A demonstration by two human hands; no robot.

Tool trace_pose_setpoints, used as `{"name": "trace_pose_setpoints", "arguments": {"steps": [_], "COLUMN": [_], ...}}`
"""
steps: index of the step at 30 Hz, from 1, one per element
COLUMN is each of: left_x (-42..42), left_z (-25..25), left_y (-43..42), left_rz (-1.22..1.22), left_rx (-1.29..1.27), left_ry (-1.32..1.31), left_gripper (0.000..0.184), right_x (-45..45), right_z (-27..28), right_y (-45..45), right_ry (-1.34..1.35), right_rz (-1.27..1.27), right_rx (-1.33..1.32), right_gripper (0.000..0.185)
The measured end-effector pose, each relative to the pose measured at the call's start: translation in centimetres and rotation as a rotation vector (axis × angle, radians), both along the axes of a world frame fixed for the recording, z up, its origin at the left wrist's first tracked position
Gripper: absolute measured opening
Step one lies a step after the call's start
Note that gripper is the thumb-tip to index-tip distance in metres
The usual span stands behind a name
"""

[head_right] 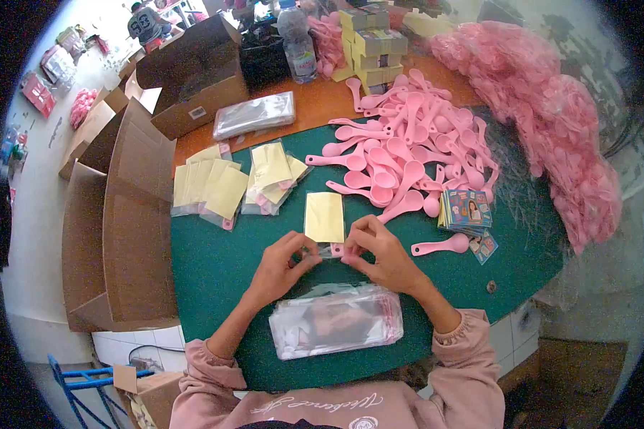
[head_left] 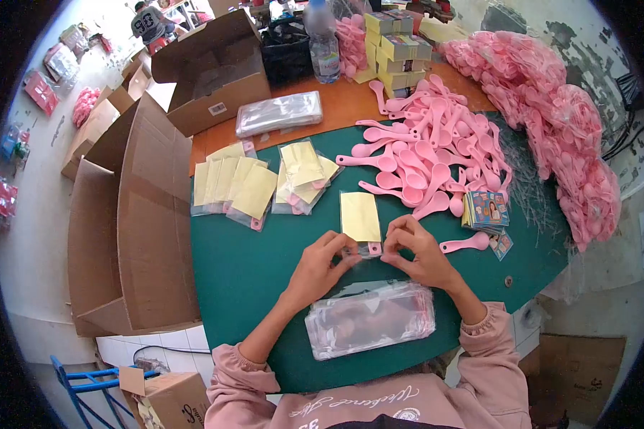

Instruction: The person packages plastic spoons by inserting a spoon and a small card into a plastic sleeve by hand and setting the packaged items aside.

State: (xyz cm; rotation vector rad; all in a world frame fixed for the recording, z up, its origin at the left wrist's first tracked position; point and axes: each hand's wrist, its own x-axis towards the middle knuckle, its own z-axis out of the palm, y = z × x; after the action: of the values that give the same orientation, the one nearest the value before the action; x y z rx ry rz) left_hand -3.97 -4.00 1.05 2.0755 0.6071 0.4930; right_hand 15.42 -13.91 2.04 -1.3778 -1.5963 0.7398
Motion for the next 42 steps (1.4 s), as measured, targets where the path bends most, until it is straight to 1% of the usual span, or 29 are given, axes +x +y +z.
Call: {"name": "trace_pose_setpoints", "arguments": {"steps": [1,2,4,5,7,8,9,10,11,13,14,16,20,22,23,25,27,29,31,32,34,36,40,42], "left_x": [0.0,0.0,0.1,0.1,0.2,0.3,0.4,0.4,0.3,0.3,0.3,0.3,0.4,0.4,0.4,0.3,0.4,0.4,0.4,0.4,0.4,0.5,0.6,0.6], "left_z": [0.0,0.0,-0.2,-0.5,-0.9,-1.0,-1.1,-1.1,-1.2,-1.3,-1.3,-1.3,-1.4,-1.4,-1.3,-1.3,-1.3,-1.3,-1.4,-1.5,-1.4,-0.5,-0.8,-1.0], "left_y": [0.0,-0.1,-0.1,0.0,0.1,0.0,0.0,0.0,-0.1,0.0,0.0,-0.1,-0.2,-0.1,-0.1,0.0,-0.1,-0.1,-0.1,-0.1,-0.2,-0.4,-0.6,-0.6], "left_rz": [0.003,0.048,0.092,0.115,0.135,0.148,0.162,0.164,0.159,0.154,0.167,0.181,0.176,0.159,0.158,0.158,0.134,0.137,0.139,0.144,0.149,0.237,0.267,0.27], "left_rx": [-0.002,-0.03,-0.061,-0.095,-0.131,-0.331,-0.53,-0.53,-0.524,-0.521,-0.493,-0.468,-0.497,-0.491,-0.497,-0.503,-0.568,-0.537,-0.507,-0.491,-0.475,-0.25,-0.289,-0.379], "left_ry": [0.0,-0.01,-0.021,-0.035,-0.048,-0.088,-0.129,-0.129,-0.129,-0.128,-0.09,-0.049,-0.141,-0.177,-0.146,-0.114,-0.147,-0.139,-0.132,-0.118,-0.105,-0.001,0.002,-0.001], "left_gripper": [0.019,0.016,0.014,0.016,0.018,0.019,0.019,0.019,0.018,0.017,0.017,0.016,0.013,0.013,0.013,0.013,0.015,0.014,0.014,0.014,0.015,0.017,0.016,0.015], "right_x": [0.1,0.2,0.3,0.2,-0.2,-0.3,-0.3,-0.3,-0.2,0.1,-0.1,-0.9,-1.1,-0.6,-0.4,-0.2,-1.3,-1.4,-0.5,-0.6,-0.9,-1.2,-1.3,-1.5], "right_z": [-0.1,-0.3,-1.0,-0.9,-0.4,-0.5,-0.6,-0.7,-1.0,-1.9,-1.9,-1.8,-1.0,-2.1,-2.5,-2.7,-1.4,-1.2,-2.2,-2.4,-2.5,-2.1,-2.6,-2.7], "right_y": [0.0,0.0,0.0,0.1,0.2,0.1,0.2,0.3,0.4,0.6,0.6,0.6,0.4,0.6,0.6,0.6,0.5,0.5,0.6,0.6,0.6,0.7,0.7,0.8], "right_ry": [-0.055,-0.055,0.135,0.135,0.254,0.256,0.313,0.37,0.37,0.683,0.684,0.583,0.61,0.306,0.306,0.499,0.541,0.581,0.22,0.22,0.632,0.61,0.562,0.581], "right_rz": [0.006,0.008,-0.07,-0.07,-0.074,-0.076,-0.068,-0.059,-0.057,-0.063,-0.063,-0.065,-0.023,-0.028,-0.028,-0.033,-0.058,-0.082,-0.056,-0.056,-0.053,-0.08,-0.156,-0.187], "right_rx": [0.007,0.005,-0.144,-0.146,-0.304,-0.305,-0.321,-0.338,-0.34,-0.461,-0.463,-0.275,-0.307,-0.148,-0.149,-0.265,-0.233,-0.2,-0.147,-0.148,-0.319,-0.337,-0.385,-0.367], "right_gripper": [0.017,0.017,0.019,0.019,0.015,0.015,0.016,0.017,0.017,0.015,0.015,0.015,0.019,0.021,0.021,0.015,0.012,0.01,0.008,0.008,0.011,0.012,0.011,0.012]}}
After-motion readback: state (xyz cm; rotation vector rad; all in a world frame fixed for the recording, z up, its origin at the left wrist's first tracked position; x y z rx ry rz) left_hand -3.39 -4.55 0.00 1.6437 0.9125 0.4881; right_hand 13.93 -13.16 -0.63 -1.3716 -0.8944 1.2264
